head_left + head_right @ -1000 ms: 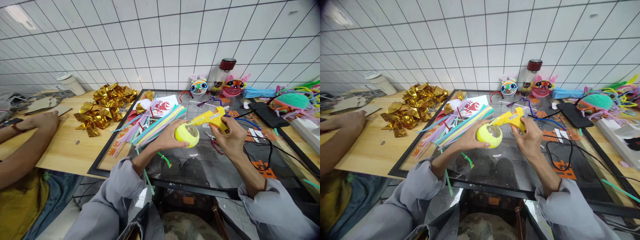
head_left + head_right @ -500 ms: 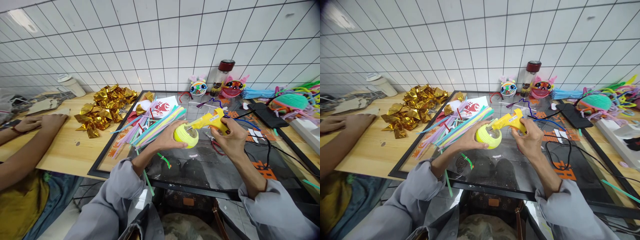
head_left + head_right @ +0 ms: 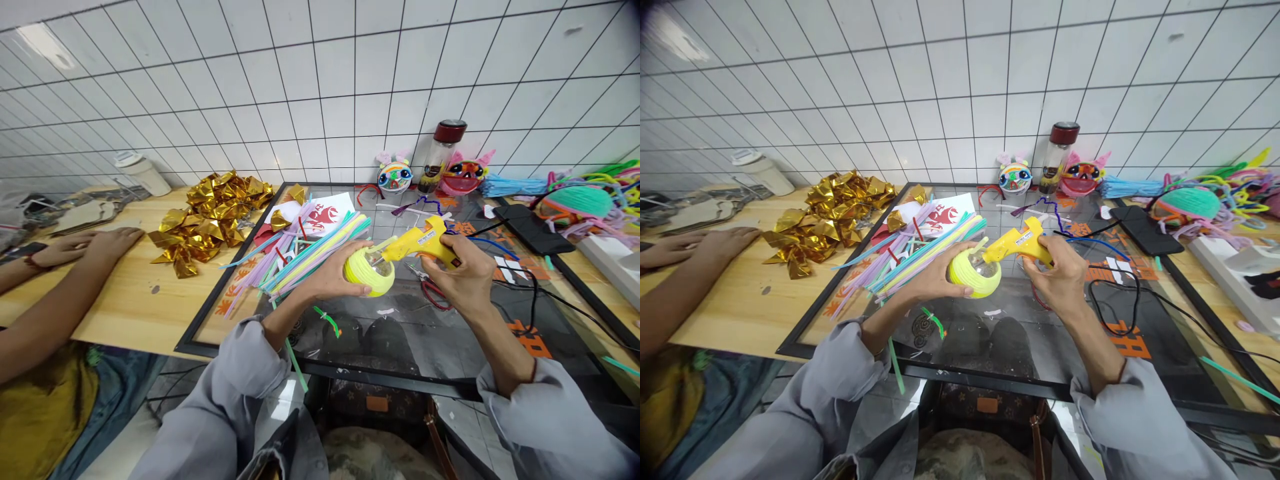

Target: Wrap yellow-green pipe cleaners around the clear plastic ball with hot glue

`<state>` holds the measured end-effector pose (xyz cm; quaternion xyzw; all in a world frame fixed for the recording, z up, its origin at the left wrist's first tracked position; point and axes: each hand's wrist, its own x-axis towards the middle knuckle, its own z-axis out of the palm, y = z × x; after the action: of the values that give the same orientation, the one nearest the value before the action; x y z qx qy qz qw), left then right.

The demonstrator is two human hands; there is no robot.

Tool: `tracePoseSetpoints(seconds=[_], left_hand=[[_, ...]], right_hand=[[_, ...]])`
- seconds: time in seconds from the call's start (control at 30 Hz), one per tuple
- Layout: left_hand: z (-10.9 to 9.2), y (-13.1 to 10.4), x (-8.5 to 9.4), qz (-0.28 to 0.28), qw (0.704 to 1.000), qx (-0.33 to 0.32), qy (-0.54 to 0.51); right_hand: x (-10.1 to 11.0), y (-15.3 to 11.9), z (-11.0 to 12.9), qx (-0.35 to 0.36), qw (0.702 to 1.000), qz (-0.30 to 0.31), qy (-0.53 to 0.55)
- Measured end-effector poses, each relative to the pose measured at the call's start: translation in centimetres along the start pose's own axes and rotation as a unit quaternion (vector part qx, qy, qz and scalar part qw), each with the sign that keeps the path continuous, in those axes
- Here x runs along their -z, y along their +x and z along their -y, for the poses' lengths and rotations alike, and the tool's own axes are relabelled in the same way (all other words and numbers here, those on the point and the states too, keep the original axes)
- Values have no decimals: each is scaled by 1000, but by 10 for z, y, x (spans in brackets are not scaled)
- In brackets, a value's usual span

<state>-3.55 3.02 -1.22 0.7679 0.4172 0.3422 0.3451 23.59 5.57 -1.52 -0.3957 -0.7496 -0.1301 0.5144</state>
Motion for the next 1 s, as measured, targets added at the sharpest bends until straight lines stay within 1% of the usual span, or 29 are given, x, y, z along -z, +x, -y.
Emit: tracePoseSetpoints(seconds=[0.27,0.43,0.57,0.73,1.0], left_hand=[[2,1,0,4,1000,0,-10],[1,0,2,15,1000,-16,-5],[1,1,2,20,999,-28,8],[2,2,1,22,999,-37,15],[3,2,0,20,999,-35,17]], right_hand=[[-1,-1,0,14,1000,-5,12],[-2,-2,-1,-20,1000,4,-9],[-3,-3,3,-23,1000,-4,3],[-5,-4,7,-57,998,6,-9],[-6,-7,7,-58,998,1,-16]])
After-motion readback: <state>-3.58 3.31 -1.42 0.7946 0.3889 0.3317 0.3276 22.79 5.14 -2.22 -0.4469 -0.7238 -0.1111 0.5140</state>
